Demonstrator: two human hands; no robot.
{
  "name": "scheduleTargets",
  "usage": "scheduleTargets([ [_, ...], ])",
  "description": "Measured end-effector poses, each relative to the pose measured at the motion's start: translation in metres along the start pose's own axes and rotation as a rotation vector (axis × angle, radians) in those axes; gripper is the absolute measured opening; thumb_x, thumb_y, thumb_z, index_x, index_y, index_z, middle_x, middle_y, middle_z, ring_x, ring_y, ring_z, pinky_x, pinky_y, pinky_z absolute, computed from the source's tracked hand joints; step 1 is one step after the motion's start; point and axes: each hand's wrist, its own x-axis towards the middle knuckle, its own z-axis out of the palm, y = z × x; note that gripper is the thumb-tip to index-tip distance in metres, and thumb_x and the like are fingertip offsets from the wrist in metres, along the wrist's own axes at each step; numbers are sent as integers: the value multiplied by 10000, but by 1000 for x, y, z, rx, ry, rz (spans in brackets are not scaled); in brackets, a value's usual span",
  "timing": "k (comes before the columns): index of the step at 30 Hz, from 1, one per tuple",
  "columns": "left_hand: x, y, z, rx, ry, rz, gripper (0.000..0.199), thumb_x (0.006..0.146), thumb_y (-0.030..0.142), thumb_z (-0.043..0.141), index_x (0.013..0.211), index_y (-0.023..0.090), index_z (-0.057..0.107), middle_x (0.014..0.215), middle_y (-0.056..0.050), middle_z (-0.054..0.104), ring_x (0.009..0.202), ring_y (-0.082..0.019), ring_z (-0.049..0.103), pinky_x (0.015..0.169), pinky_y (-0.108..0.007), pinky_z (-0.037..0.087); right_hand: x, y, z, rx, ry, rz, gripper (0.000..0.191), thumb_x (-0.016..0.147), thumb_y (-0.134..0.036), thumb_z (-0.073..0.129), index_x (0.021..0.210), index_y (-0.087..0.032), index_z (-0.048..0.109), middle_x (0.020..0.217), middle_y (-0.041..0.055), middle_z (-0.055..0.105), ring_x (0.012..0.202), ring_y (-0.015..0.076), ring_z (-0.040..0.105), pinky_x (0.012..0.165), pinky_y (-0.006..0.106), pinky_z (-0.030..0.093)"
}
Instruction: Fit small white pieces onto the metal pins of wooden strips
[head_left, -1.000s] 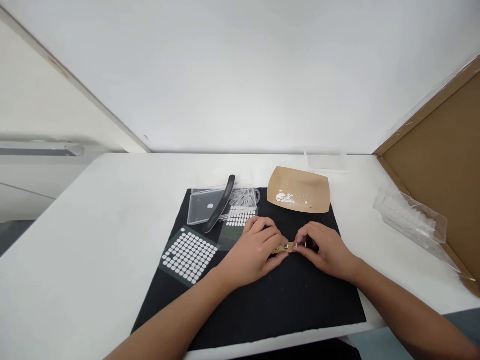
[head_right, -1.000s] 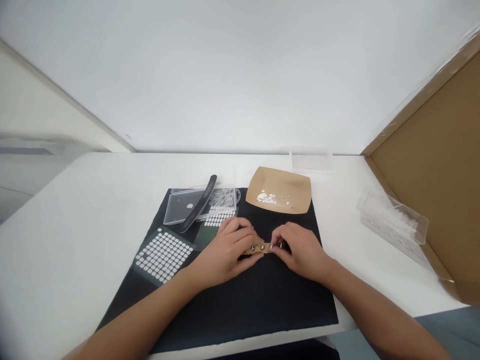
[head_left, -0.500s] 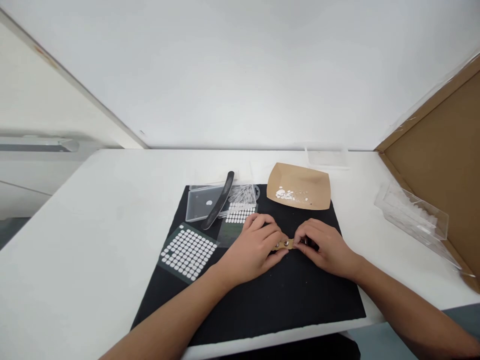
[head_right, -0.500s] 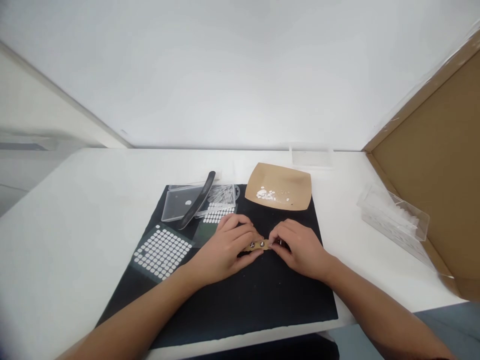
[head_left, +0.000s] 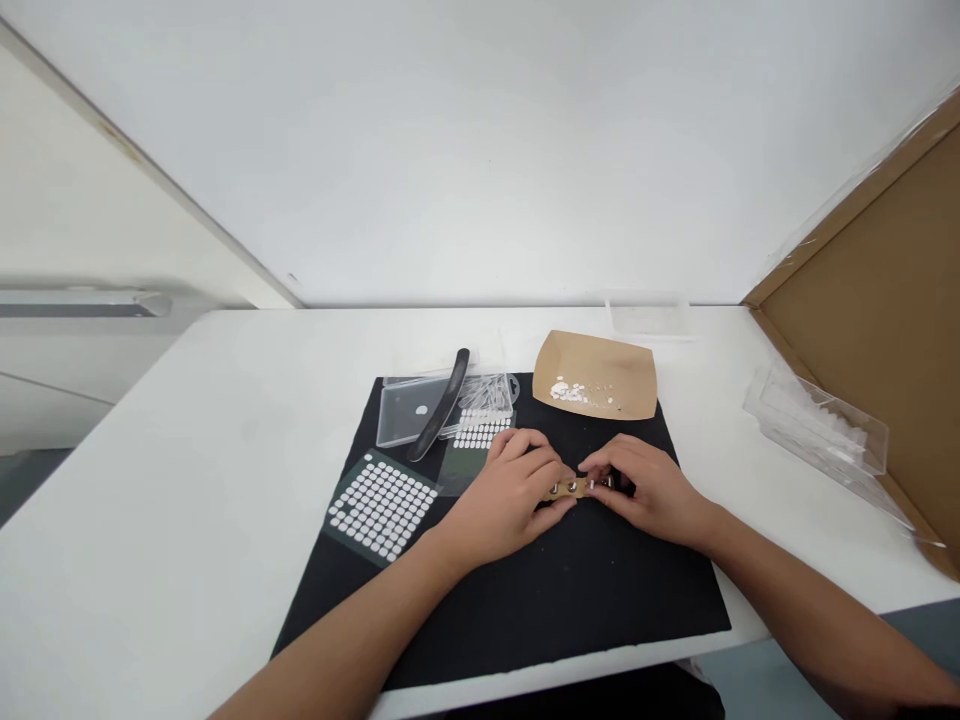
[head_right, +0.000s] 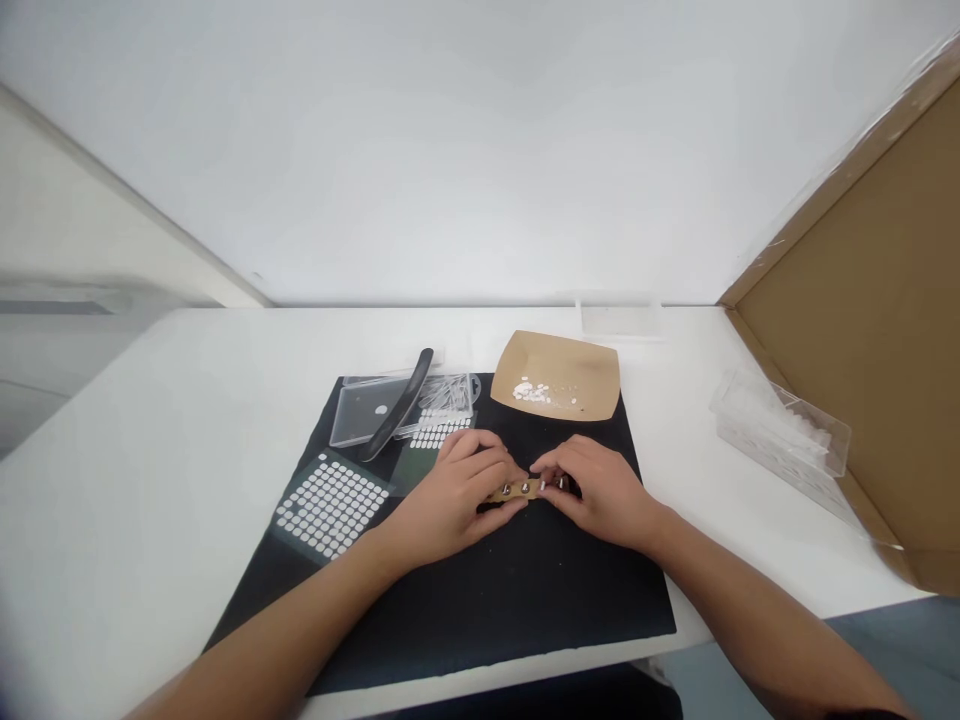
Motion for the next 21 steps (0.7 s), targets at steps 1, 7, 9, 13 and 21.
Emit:
scheduleTargets([
  [1, 0, 0, 0, -1, -2, 1, 101, 1041, 314, 684, 1059, 216, 698, 1038, -53, 770, 1141, -279, 579, 981, -454, 362, 0, 1, 0, 8, 0, 4, 212, 1011, -220, 706, 1215, -263, 669, 975, 30, 745, 914, 205, 679, 786, 332, 565],
  [7, -1, 0, -1, 6, -4, 6, 93, 1040, 299, 674, 1039, 206, 680, 1013, -52, 748, 1118, -279, 569, 978, -457, 359, -1, 3, 1, 14, -7, -11, 273, 1015, -222, 700, 1278, -272, 643, 1004, 28, 752, 934, 206, 686, 785, 330, 571],
  [9, -1, 0, 0, 4, -5, 6, 97, 1035, 298, 682, 1024, 202, 673, 1005, -53, 742, 1113, -278, 567, 968, -453, 364, -1, 2, 1, 15, 0, -20, 272, 1021, -223, 693, 1283, -273, 636, 1001, 27, 752, 939, 207, 688, 790, 336, 574],
  [13, -1, 0, -1, -16, -9, -4, 96, 1020, 296, 705, 1014, 208, 668, 1007, -53, 740, 1117, -281, 563, 972, -453, 368, -2, 0, -1, -10, 15, -39, 260, 1018, -212, 693, 1263, -273, 633, 1000, 24, 751, 953, 210, 693, 813, 350, 578],
  [21, -1, 0, -1, -20, -9, -3, 95, 1024, 300, 701, 1035, 207, 686, 1014, -50, 743, 1120, -277, 558, 980, -452, 359, -2, -1, -1, 2, -6, -17, 303, 989, -160, 705, 1263, -267, 629, 1014, 22, 741, 962, 210, 672, 765, 321, 564],
])
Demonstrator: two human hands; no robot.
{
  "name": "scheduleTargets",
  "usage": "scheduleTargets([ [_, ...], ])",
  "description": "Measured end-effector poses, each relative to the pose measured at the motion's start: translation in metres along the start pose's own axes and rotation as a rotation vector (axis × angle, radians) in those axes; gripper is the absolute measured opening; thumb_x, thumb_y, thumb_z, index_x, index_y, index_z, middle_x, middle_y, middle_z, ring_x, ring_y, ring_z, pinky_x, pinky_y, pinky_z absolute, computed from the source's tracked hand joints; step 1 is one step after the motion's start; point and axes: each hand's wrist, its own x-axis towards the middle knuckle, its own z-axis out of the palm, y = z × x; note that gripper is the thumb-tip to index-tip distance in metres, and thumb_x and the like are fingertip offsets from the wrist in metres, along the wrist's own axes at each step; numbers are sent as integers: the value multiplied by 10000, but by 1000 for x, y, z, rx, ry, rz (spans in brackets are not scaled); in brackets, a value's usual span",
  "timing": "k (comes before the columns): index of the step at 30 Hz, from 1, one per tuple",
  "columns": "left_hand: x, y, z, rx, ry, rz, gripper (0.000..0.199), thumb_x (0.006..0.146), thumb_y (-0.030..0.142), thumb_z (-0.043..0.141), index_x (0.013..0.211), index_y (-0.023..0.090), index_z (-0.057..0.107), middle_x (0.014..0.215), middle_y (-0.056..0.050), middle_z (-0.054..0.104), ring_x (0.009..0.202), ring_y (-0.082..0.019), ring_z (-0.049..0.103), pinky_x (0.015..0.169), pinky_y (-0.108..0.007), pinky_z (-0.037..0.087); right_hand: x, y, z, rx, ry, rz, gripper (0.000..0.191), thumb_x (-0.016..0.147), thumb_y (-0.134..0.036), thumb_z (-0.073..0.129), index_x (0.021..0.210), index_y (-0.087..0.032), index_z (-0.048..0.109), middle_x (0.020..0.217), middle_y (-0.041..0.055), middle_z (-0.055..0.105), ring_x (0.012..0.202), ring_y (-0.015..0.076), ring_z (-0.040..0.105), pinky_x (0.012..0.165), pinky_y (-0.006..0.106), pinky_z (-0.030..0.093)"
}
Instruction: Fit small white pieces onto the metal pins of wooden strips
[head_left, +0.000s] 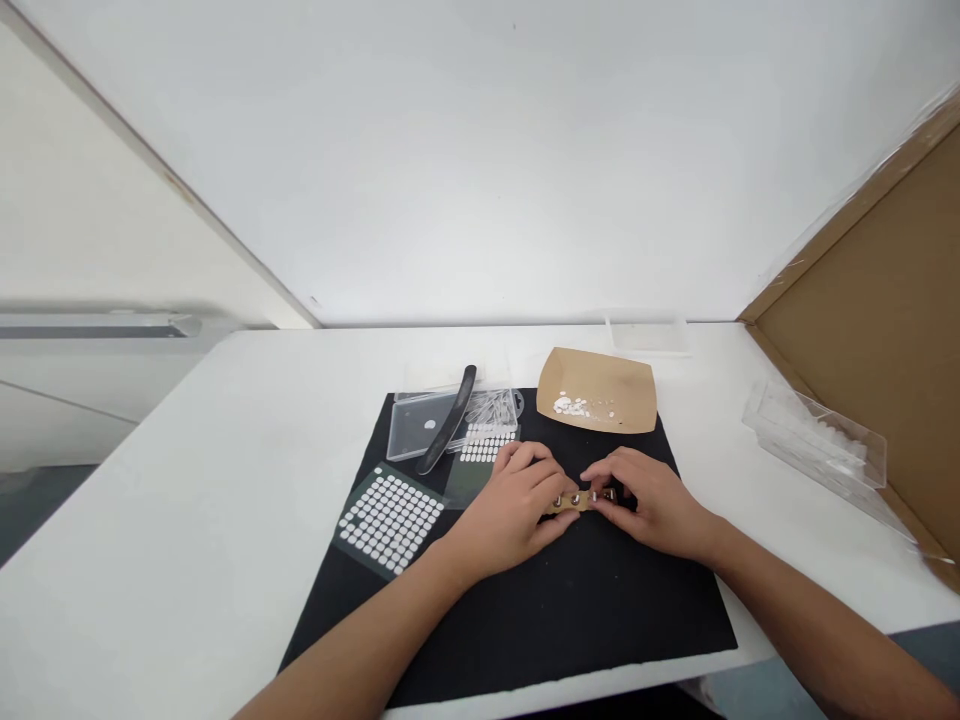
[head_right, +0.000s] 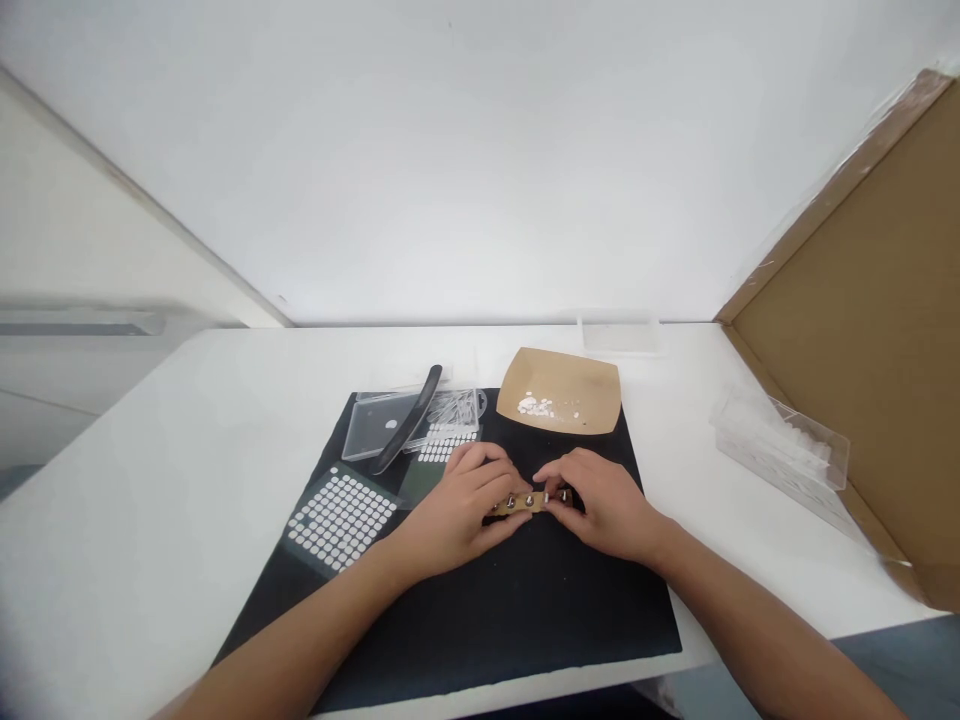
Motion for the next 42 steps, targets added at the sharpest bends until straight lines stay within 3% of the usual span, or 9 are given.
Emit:
scheduleTargets([
  [11, 0, 0, 0, 9, 12, 6, 85, 1015, 294, 711, 1031, 215, 682, 1003, -44, 748, 1116, -278, 573, 970, -438, 341, 0, 0, 0, -45, 15, -63, 271, 993, -151, 710, 1233, -255, 639, 1008, 20, 731, 947, 205, 666, 831, 352, 557],
  [25, -1, 0, 1, 14, 7, -3, 94, 991, 286, 744, 1038, 223, 692, 1025, -26, 765, 1130, -266, 586, 992, -451, 350, 0, 6, 0, -107, 85, -153, 41, 1015, -214, 735, 995, -250, 739, 937, -1, 786, 862, 172, 703, 758, 287, 545],
  [32, 0, 1, -1, 1, -19, -26, 76, 1007, 282, 722, 1021, 221, 679, 1030, -23, 760, 1131, -268, 579, 992, -461, 341, 2, 3, 1, -229, 143, -240, 185, 1057, -215, 671, 876, -218, 709, 849, 0, 783, 777, 151, 693, 680, 275, 494],
  [42, 1, 2, -1, -20, -37, -49, 80, 1002, 280, 725, 1041, 224, 685, 1031, -28, 761, 1140, -276, 576, 1005, -474, 335, 2, -4, -1, -339, 145, -328, 262, 1049, -145, 632, 792, -198, 642, 829, -2, 777, 776, 155, 698, 673, 281, 518],
])
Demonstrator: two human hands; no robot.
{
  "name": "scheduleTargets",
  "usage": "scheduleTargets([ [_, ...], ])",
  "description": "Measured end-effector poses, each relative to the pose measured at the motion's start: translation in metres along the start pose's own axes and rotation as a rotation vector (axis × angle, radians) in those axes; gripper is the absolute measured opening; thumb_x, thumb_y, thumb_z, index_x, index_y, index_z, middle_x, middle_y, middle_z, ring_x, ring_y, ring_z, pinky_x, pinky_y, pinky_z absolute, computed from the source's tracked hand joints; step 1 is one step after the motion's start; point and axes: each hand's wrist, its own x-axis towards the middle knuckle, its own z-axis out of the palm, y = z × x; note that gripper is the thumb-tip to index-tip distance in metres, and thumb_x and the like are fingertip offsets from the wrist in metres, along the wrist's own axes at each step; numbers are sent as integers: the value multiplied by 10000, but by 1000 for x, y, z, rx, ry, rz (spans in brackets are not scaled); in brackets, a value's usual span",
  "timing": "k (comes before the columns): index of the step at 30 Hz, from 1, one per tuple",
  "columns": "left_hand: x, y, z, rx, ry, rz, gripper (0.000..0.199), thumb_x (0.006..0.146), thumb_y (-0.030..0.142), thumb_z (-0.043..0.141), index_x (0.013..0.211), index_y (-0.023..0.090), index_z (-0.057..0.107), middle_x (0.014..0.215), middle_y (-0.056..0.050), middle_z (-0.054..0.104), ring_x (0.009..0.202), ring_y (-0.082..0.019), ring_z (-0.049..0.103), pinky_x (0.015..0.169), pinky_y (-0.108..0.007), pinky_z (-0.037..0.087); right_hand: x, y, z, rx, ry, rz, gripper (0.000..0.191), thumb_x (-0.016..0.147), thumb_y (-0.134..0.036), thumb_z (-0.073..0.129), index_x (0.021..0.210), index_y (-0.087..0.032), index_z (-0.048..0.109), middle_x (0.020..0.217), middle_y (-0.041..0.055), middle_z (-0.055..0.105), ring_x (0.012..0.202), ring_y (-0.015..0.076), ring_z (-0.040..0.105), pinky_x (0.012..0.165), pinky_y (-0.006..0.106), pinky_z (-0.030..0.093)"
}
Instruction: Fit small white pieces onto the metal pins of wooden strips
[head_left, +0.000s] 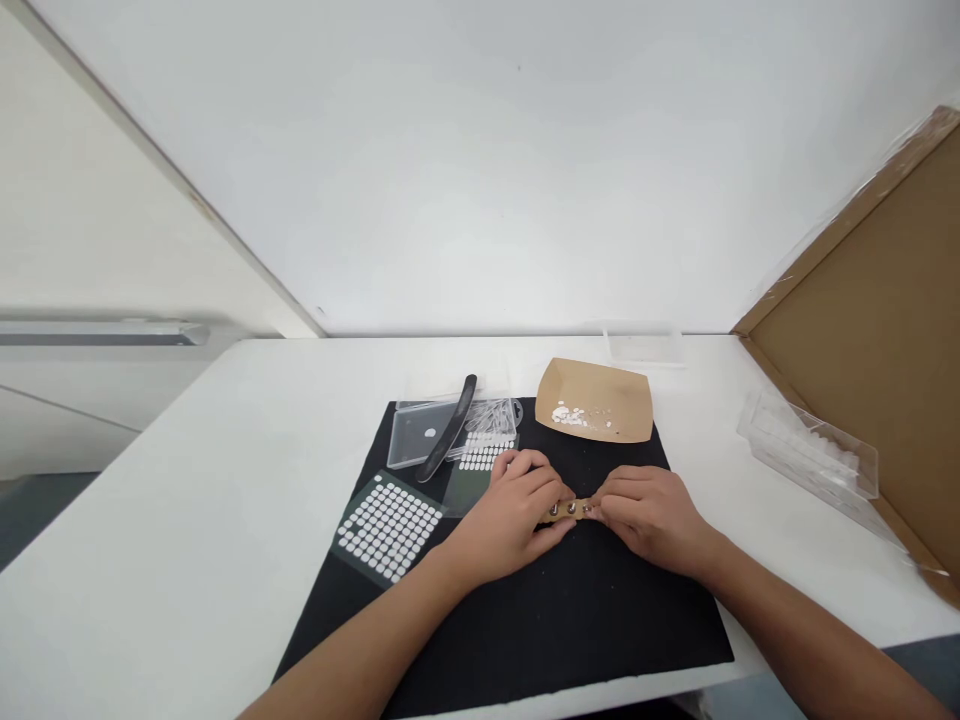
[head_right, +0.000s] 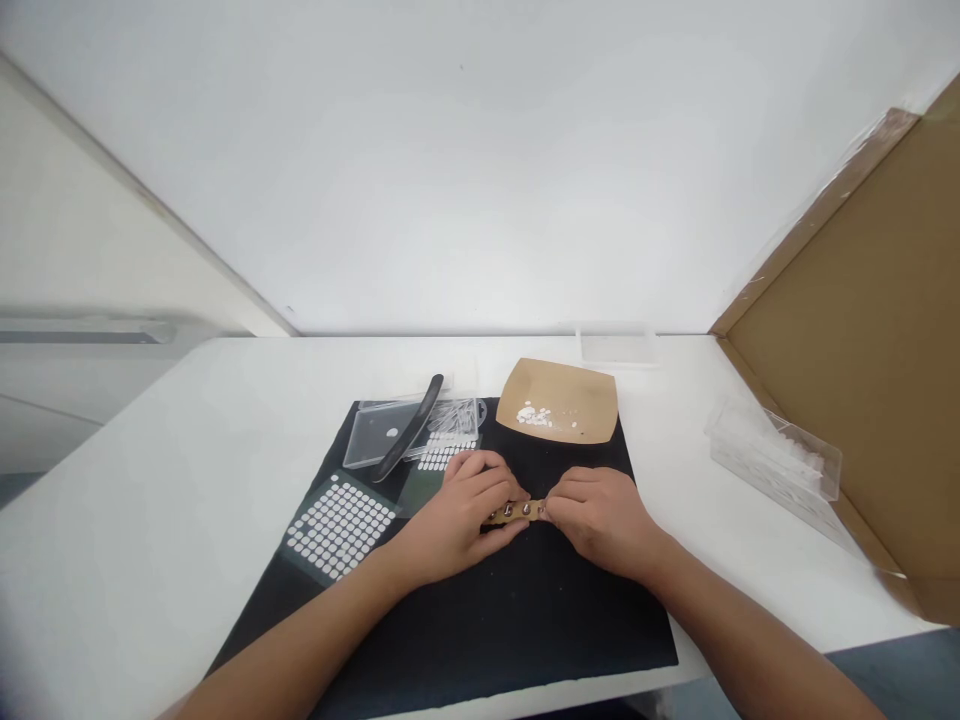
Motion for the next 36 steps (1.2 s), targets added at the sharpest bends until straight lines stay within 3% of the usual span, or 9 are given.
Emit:
scheduleTargets([
  [8, -1, 0, 1, 19, 21, 12, 77, 1002, 266, 720, 1059, 225, 689, 1041, -32, 761, 1146, -276, 587, 1025, -481, 332, -1, 0, -1, 7, 21, 9, 142, 994, -133, 698, 892, -232, 698, 814, 5, 786, 1147, 277, 726, 844, 382, 633],
  [12, -2, 1, 1, 48, 59, 46, 165, 998, 273, 720, 1146, 219, 673, 1107, -58, 755, 1179, -290, 584, 1021, -482, 339, -2, -1, -2, 112, 108, 56, 142, 962, -124, 745, 935, -254, 694, 849, -8, 801, 1112, 250, 733, 950, 418, 643],
  [16, -2, 8, -4, 36, 119, 104, 195, 1009, 284, 701, 1196, 234, 672, 1166, -69, 751, 1183, -281, 593, 1017, -466, 355, -4, -3, -2, 149, 162, 107, 146, 960, -172, 777, 1039, -265, 695, 894, 9, 804, 1122, 247, 736, 820, 354, 661],
  [21, -1, 16, -4, -15, 191, 158, 192, 1013, 246, 701, 1201, 231, 665, 1142, -58, 773, 1155, -263, 610, 1008, -448, 362, -4, -4, 0, 207, 216, 35, 198, 942, -143, 807, 1044, -278, 704, 898, -14, 826, 1008, 224, 772, 949, 429, 657],
  [25, -2, 15, 0, -11, 287, 182, 137, 1022, 240, 721, 1157, 237, 697, 1048, -27, 799, 1124, -249, 635, 1008, -448, 351, -2, -6, 1, 270, 269, 3, 208, 944, -111, 803, 1022, -281, 713, 937, -17, 841, 924, 201, 781, 923, 438, 666],
  [29, -2, 12, 2, 4, 351, 192, 105, 1016, 258, 747, 1120, 255, 731, 1000, -8, 819, 1118, -247, 644, 1015, -456, 345, -1, -8, 0, 272, 265, 17, 214, 954, -98, 786, 1039, -282, 716, 956, -15, 842, 914, 193, 772, 907, 434, 668],
  [36, -3, 14, 1, 68, 334, 174, 81, 1025, 270, 735, 1103, 276, 756, 930, 4, 815, 1104, -247, 659, 1023, -462, 334, -1, -7, 1, 237, 248, 69, 190, 975, -110, 757, 1022, -288, 709, 922, -24, 834, 951, 207, 764, 953, 453, 654],
])
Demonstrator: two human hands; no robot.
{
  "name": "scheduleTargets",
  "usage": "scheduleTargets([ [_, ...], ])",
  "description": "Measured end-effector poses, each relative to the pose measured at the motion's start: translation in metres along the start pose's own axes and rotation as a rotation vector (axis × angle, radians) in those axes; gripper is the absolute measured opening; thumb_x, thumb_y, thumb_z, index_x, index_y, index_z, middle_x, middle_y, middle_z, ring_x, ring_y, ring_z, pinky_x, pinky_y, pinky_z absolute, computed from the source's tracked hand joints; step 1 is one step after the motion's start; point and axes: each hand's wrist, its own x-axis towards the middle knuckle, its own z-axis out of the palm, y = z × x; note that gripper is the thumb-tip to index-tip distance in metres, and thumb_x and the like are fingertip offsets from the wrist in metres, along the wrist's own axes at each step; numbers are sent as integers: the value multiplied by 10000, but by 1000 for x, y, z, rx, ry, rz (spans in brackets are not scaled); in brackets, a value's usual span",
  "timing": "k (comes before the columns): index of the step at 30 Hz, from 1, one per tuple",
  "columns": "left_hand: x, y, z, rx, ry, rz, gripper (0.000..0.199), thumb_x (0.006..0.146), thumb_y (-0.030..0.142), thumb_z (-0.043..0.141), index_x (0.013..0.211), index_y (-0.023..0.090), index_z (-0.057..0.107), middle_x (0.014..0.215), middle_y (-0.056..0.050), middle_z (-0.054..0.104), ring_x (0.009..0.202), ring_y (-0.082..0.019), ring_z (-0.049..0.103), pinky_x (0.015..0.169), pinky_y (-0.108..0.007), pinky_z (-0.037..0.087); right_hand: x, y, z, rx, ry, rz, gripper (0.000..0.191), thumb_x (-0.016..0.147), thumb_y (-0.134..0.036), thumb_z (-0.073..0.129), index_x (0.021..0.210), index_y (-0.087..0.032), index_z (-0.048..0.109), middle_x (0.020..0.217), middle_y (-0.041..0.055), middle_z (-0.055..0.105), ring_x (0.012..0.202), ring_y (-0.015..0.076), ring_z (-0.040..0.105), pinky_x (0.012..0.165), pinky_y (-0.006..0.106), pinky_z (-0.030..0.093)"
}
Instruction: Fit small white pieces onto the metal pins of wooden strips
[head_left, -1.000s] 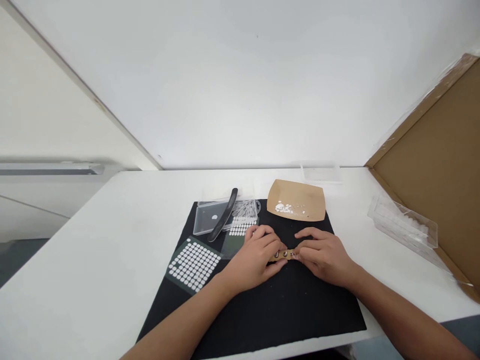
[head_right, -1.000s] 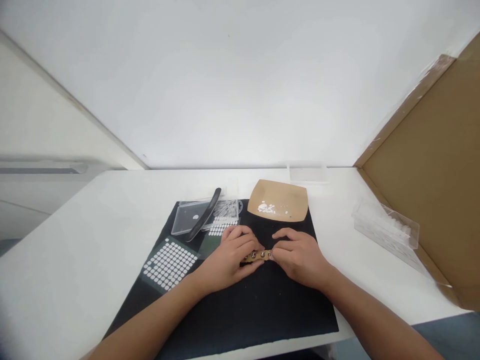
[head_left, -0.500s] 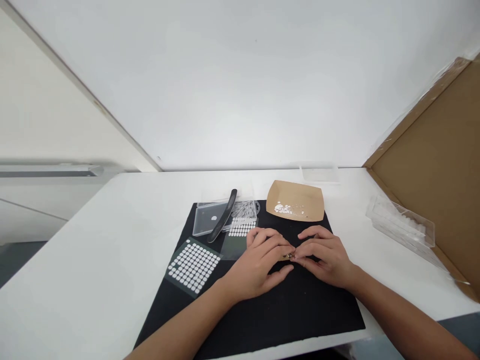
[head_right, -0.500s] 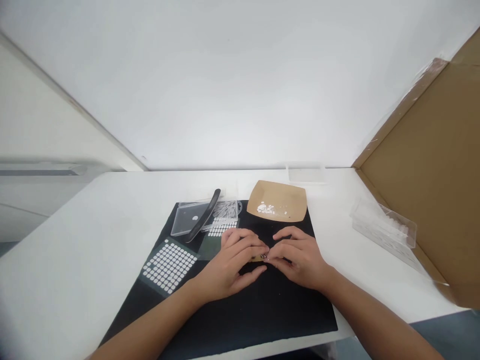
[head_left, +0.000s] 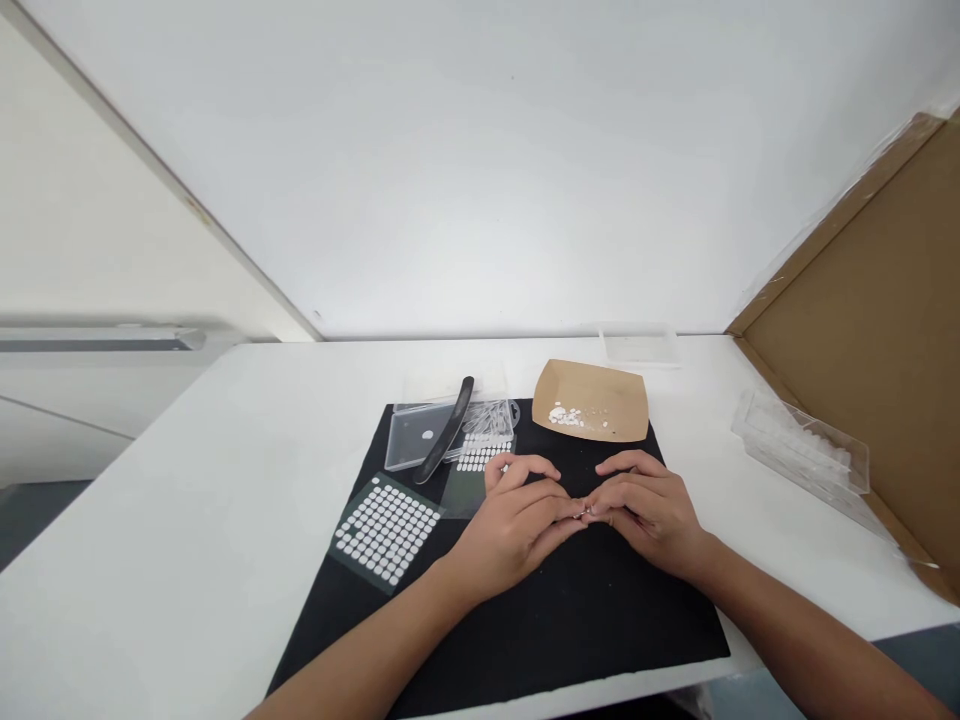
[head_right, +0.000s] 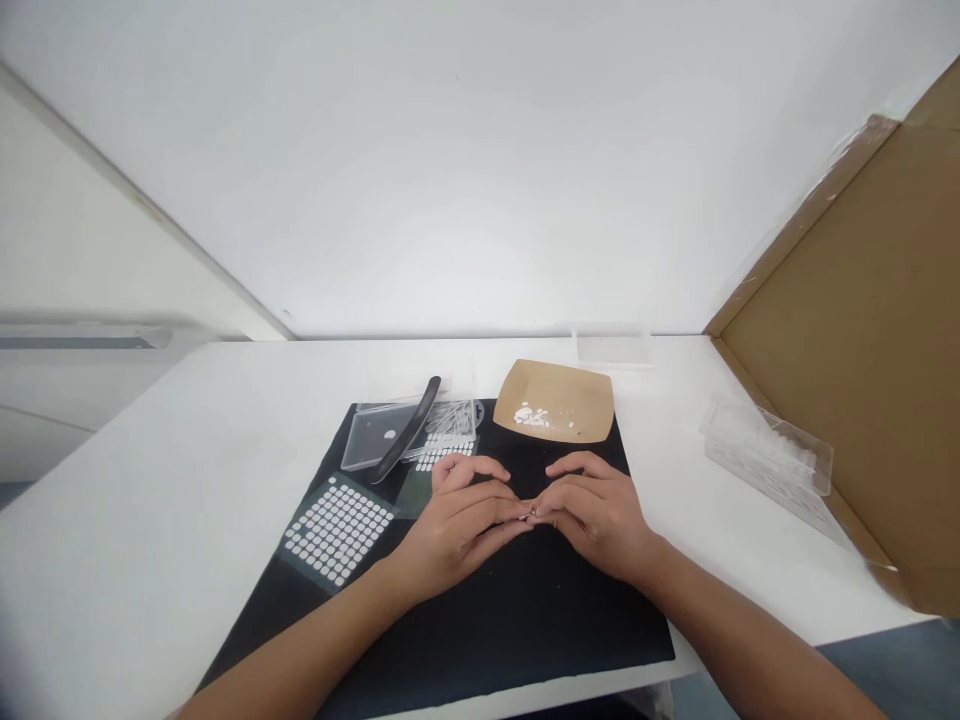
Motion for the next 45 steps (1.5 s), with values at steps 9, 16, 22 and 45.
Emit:
scheduleTargets([
  [9, 5, 10, 0, 80, 117, -27, 42, 1007, 254, 767, 1035, 265, 737, 891, 32, 816, 1034, -241, 684, 994, -463, 308, 5, -1, -4, -72, 4, 13, 124, 980, -161, 764, 967, -265, 698, 868, 12, 774, 917, 223, 709, 842, 408, 623],
  [16, 1, 7, 3, 141, 144, -64, 13, 1007, 256, 759, 1001, 264, 751, 875, 40, 811, 1043, -239, 709, 1050, -476, 292, 9, -1, -7, -76, -31, 28, 81, 1019, -212, 720, 951, -256, 717, 870, 31, 714, 824, 193, 668, 720, 343, 569],
  [22, 2, 5, 2, 139, 177, -59, 34, 1010, 222, 748, 1002, 244, 722, 865, 37, 814, 1008, -258, 709, 1009, -490, 290, 9, 0, -7, -37, -48, 34, 67, 1019, -216, 729, 968, -257, 710, 876, 30, 740, 816, 196, 675, 736, 355, 576],
  [45, 4, 10, 3, 116, 223, -127, 61, 989, 216, 763, 947, 243, 727, 817, 42, 797, 975, -257, 712, 1000, -487, 270, 13, -8, -3, 42, 1, -6, 158, 971, -112, 725, 966, -236, 627, 1074, 70, 740, 968, 197, 704, 815, 360, 599],
])
